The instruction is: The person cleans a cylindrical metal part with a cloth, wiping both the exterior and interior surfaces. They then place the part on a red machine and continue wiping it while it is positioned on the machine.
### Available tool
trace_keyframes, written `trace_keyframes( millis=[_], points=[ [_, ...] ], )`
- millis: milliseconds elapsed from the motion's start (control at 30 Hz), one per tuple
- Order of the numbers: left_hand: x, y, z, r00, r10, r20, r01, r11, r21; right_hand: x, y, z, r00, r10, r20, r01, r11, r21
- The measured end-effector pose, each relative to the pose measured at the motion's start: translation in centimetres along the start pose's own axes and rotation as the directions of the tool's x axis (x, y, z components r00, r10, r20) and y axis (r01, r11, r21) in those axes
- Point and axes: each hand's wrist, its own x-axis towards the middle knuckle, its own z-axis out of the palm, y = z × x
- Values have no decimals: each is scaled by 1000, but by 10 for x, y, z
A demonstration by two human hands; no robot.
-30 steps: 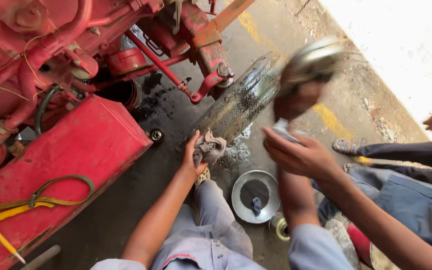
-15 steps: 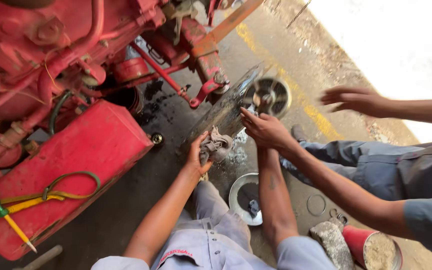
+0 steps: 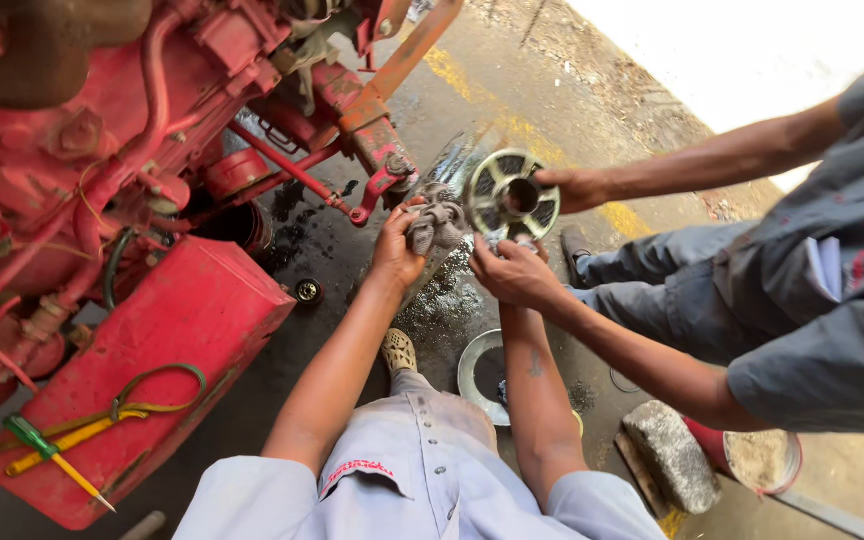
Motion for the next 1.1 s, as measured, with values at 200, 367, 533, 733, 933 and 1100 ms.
trace_keyframes(
  millis=[200, 367, 533, 733, 933, 1100],
  points=[
    [-21, -1, -5, 999, -37, -8, 38, 997, 65, 15, -37, 67, 879, -467, -93, 402, 833, -380],
    [-50, -16, 1, 983, -183, -7, 178, 945, 274, -42, 10, 89, 996, -91, -14, 72, 865, -496],
    [-92, -46, -28, 955, -290, 70, 170, 722, 670, -106, 72, 82, 998, -50, -46, 16, 823, -568],
    [-151, -46, -59, 938, -337, 88, -20, 201, 979, -166, 97, 28, 963, -87, -254, -41, 888, -458],
    [-221, -23, -4, 843, -351, 408, -465, -95, 880, -217, 129, -9, 900, -293, -323, 112, 871, -478],
    [-283, -40, 9, 785, -376, 492, -578, -158, 801, -237, 137, -6, 804, -509, -309, -12, 504, -863]
  ],
)
